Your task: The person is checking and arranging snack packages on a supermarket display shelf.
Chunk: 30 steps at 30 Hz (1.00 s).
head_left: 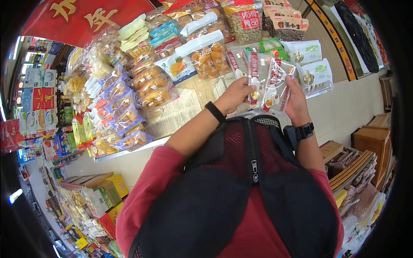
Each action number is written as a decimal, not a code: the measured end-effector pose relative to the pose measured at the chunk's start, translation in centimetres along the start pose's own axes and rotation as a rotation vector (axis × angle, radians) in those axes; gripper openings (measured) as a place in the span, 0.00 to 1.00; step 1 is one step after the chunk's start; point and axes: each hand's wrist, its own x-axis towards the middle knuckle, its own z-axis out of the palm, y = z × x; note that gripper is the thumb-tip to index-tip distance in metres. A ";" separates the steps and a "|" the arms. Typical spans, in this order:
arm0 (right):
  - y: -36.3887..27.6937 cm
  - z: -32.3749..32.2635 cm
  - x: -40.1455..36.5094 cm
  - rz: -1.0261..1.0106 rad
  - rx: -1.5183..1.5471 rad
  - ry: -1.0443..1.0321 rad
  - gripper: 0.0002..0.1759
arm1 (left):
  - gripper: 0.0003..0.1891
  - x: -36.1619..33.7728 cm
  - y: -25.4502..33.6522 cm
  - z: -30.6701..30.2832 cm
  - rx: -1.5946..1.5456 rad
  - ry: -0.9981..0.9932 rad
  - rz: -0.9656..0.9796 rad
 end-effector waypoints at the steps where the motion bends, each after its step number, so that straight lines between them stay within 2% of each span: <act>1: 0.1 -0.5 0.2 -0.002 0.002 0.001 0.19 | 0.12 0.2 -0.3 -0.4 -0.075 0.061 -0.037; 3: 0.0 -1.6 0.6 -0.071 0.043 0.078 0.19 | 0.12 1.6 -1.6 -2.1 -0.047 0.122 -0.062; 9: -1.0 -3.0 -0.3 -0.051 0.095 0.098 0.19 | 0.10 5.6 -3.8 -5.8 0.023 0.298 -0.112; 17: -1.1 -3.6 -1.2 -0.081 0.073 0.154 0.20 | 0.11 7.4 -4.6 -6.1 0.298 0.410 -0.064; 19: -1.3 -3.8 -1.3 -0.072 0.072 0.152 0.20 | 0.11 7.6 -4.7 -6.3 0.524 0.480 -0.097; 20: -1.3 -3.7 -1.4 -0.071 0.073 0.152 0.20 | 0.11 8.1 -5.5 -7.1 0.525 0.480 -0.098; 22: -1.4 -3.6 -1.4 -0.058 0.110 0.132 0.20 | 0.11 8.5 -6.3 -8.0 0.776 0.557 -0.041; 26: -1.2 -3.6 -1.2 -0.048 0.104 0.095 0.20 | 0.12 8.0 -5.4 -7.8 0.735 0.514 -0.124; 28: -1.1 -3.4 -1.2 -0.044 0.086 0.088 0.20 | 0.11 7.6 -5.1 -7.3 0.547 0.526 -0.123; 30: -0.9 -3.5 -1.2 -0.032 0.086 0.082 0.20 | 0.11 7.6 -4.9 -7.2 0.497 0.519 -0.111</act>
